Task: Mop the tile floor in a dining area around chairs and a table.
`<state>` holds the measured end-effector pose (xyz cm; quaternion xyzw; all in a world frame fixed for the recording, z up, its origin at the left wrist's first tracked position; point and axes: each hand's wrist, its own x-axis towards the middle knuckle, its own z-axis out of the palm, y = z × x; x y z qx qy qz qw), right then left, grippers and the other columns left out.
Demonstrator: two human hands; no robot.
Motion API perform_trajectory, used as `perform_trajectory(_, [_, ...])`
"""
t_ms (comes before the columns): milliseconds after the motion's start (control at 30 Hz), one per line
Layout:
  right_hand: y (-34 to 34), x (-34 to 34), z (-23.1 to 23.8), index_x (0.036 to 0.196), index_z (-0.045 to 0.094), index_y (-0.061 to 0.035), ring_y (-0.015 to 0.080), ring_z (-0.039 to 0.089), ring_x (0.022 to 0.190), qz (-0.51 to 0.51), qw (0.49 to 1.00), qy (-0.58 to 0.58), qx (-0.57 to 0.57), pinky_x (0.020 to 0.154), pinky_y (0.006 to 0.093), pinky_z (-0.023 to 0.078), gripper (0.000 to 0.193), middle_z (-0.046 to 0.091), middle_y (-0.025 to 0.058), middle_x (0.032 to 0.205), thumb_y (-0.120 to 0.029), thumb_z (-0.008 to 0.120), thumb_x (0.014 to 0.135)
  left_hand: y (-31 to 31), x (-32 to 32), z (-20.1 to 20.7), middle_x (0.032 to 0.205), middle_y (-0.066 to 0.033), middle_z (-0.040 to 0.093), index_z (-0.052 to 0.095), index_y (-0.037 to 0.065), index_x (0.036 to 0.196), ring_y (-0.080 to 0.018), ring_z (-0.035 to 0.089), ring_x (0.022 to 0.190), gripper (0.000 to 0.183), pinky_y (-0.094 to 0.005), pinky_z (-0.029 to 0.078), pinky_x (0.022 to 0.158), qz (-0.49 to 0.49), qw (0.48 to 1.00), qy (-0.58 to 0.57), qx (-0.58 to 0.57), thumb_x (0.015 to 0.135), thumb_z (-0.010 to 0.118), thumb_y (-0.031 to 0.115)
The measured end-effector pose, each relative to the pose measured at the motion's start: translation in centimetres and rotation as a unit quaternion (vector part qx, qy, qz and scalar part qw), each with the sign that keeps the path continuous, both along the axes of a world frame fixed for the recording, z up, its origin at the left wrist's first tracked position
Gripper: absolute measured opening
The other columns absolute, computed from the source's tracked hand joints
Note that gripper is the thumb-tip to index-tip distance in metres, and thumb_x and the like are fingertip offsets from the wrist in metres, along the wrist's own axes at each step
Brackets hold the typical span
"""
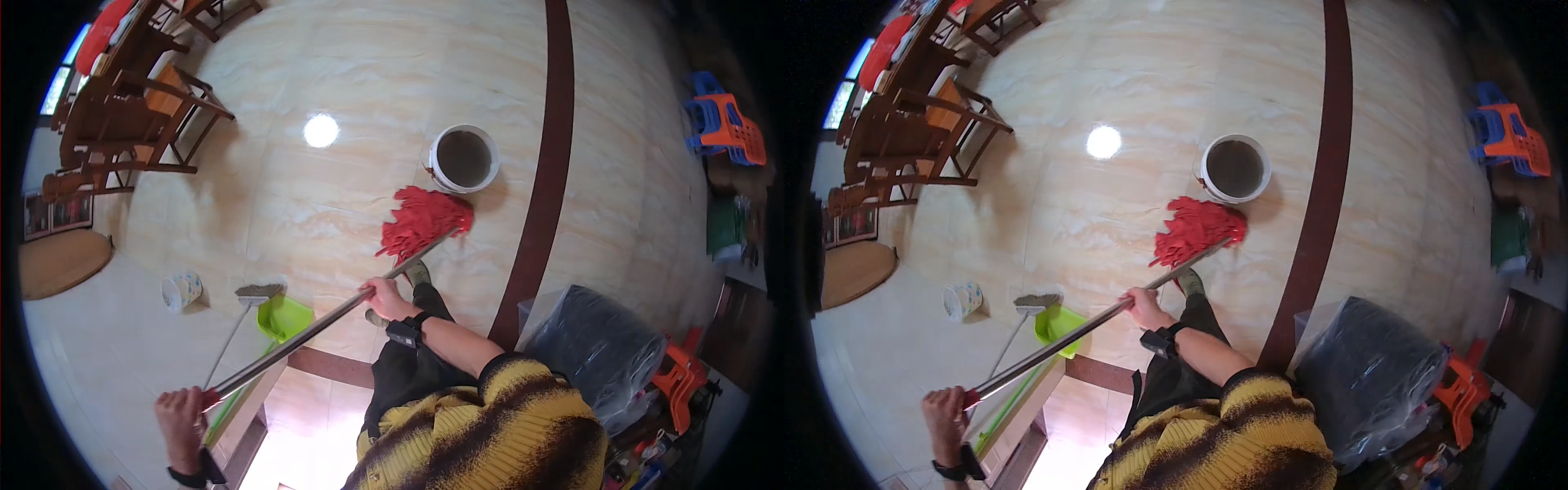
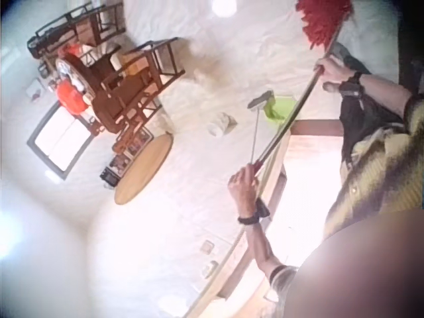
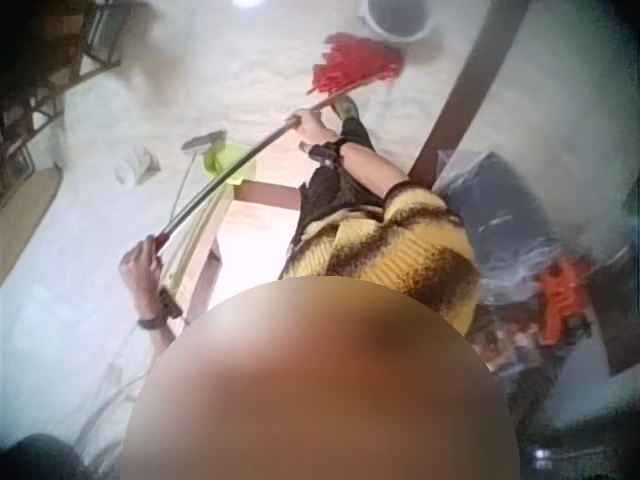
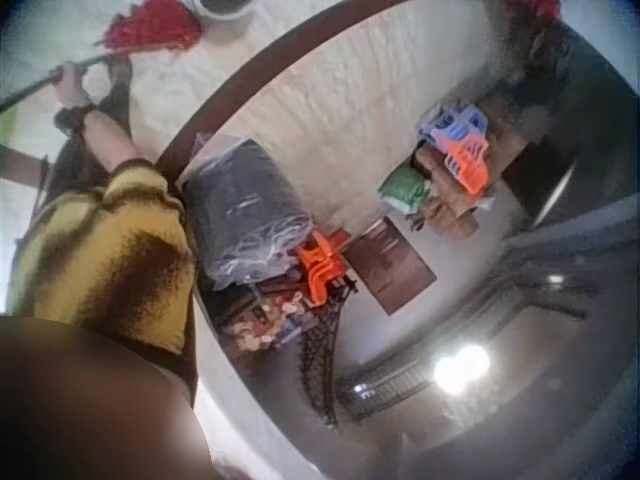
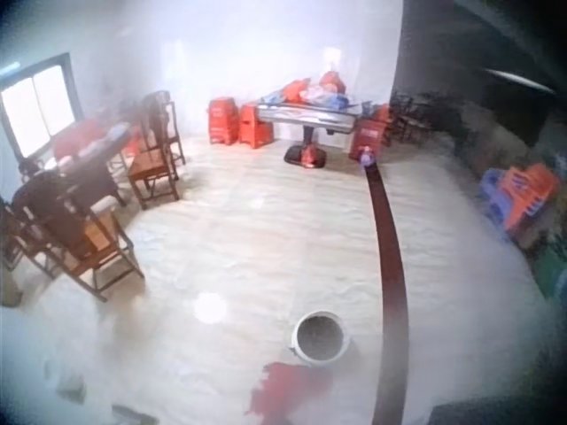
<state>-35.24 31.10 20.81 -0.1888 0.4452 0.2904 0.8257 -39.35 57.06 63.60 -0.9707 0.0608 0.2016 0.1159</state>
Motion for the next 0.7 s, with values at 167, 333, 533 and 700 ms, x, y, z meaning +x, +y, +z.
perform_trajectory(167, [-8.0,2.3,-5.1,0.076,0.041,-0.0016,0.0261,0.053,0.055,0.025,0.982,0.034,-0.184,0.051,0.0378,0.046,0.011,0.051,0.0142,0.065,0.000,0.046,0.066,-4.6,-1.3,-9.0,0.055,-0.0039,0.048,0.048,0.011,0.066,-0.0225,0.049,0.051,0.011,-0.0354,0.035,0.050,0.039,0.995,-0.022,-0.092,0.066,0.059,0.013])
perform_trajectory(333, [-20.1,5.9,-12.7,0.097,0.024,-0.0062,0.0230,0.048,0.046,0.074,0.956,-0.009,-0.284,0.040,0.0354,0.043,0.041,0.046,0.0115,0.061,0.000,0.047,0.063,-10.9,-2.9,-18.7,0.055,-0.0043,0.048,0.051,0.012,0.071,-0.0222,0.050,0.050,0.008,-0.0362,0.037,0.045,0.050,0.981,-0.062,-0.179,0.069,0.056,0.006])
perform_trajectory(533, [-18.8,9.4,-8.1,0.097,0.022,-0.0076,0.0199,0.044,0.040,-0.001,0.910,0.002,-0.415,0.036,0.0342,0.040,0.037,0.041,0.0089,0.060,-0.010,0.048,0.072,-11.6,-6.1,-24.0,0.051,-0.0073,0.048,0.049,0.011,0.067,-0.0258,0.051,0.047,0.014,-0.0380,0.036,0.042,0.143,0.947,-0.116,-0.262,0.065,0.063,0.008])
perform_trajectory(700, [-15.0,8.1,-2.5,0.090,0.024,-0.0135,0.0174,0.041,0.037,-0.021,0.947,0.049,-0.317,0.028,0.0316,0.033,0.034,0.039,0.0084,0.065,-0.005,0.049,0.069,-8.1,-13.9,-25.7,0.053,-0.0049,0.050,0.053,0.013,0.069,-0.0242,0.051,0.048,0.011,-0.0358,0.037,0.043,0.202,0.959,-0.076,-0.185,0.067,0.063,0.010])
